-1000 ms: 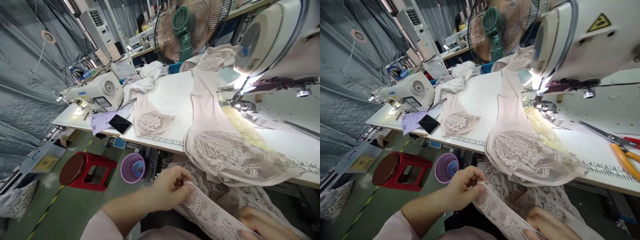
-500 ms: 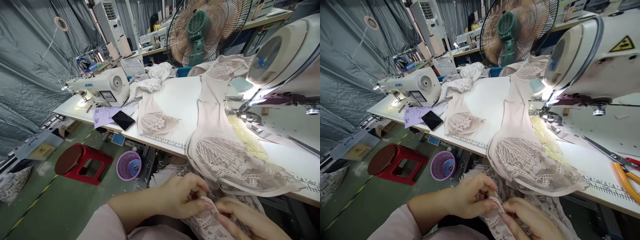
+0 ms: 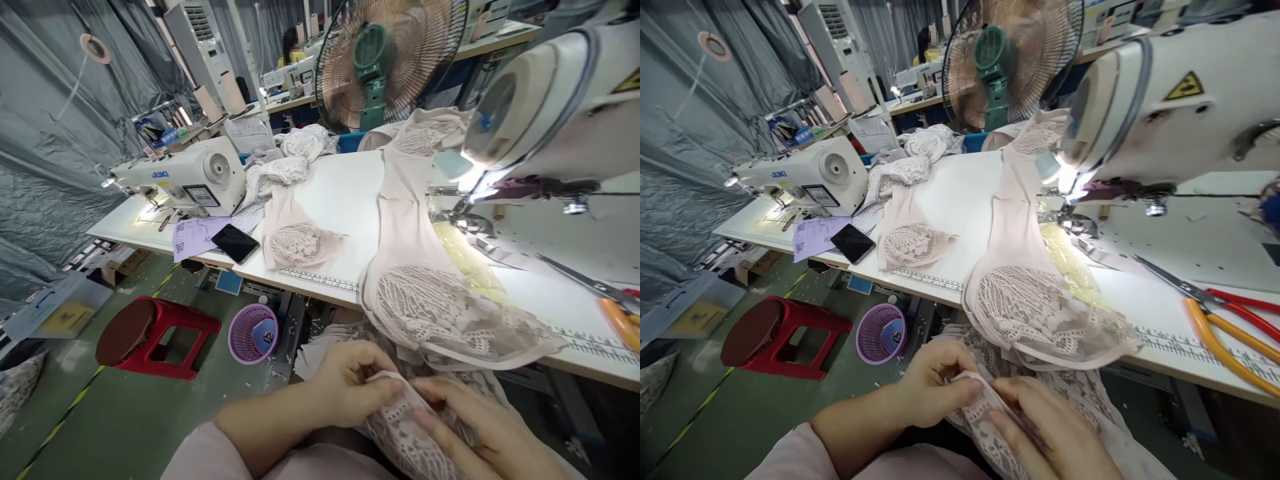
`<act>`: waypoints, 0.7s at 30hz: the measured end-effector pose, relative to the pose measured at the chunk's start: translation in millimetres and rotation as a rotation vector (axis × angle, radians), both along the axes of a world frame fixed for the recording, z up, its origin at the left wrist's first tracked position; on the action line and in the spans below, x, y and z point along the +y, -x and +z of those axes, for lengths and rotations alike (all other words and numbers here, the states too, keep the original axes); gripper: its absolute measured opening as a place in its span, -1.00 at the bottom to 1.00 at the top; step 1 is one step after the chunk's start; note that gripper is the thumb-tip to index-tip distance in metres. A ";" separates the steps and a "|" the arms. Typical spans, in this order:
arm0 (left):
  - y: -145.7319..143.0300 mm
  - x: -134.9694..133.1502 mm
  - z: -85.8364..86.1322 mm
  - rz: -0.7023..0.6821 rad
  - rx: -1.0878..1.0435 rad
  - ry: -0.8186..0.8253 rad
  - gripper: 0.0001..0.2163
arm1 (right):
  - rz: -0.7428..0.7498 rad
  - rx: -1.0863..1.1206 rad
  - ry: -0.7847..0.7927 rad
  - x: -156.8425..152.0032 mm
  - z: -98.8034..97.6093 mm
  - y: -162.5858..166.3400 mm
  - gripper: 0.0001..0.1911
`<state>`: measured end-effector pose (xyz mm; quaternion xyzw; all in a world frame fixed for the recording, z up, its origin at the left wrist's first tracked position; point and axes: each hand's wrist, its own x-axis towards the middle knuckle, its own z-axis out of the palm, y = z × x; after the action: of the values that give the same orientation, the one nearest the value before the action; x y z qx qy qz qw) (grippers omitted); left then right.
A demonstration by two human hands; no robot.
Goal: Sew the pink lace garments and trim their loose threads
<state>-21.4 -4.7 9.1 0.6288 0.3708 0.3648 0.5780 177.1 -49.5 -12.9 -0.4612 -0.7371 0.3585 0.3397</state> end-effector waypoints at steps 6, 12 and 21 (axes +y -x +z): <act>16.1 10.6 3.9 0.108 -0.059 0.095 -0.67 | -0.019 -0.143 -0.017 -18.7 -9.9 -4.3 -0.76; 24.2 14.3 4.6 0.136 -0.090 0.055 -0.71 | -0.056 -0.111 -0.069 -21.3 -8.4 1.4 -0.83; 31.2 8.6 11.0 0.185 -0.072 -0.043 -0.73 | -0.027 -0.005 -0.157 -17.4 -7.1 22.1 -0.84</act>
<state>-52.6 3.9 20.1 0.5907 0.3983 0.4469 0.5410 154.9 -66.8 -20.1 -0.4439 -0.7576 0.2939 0.3776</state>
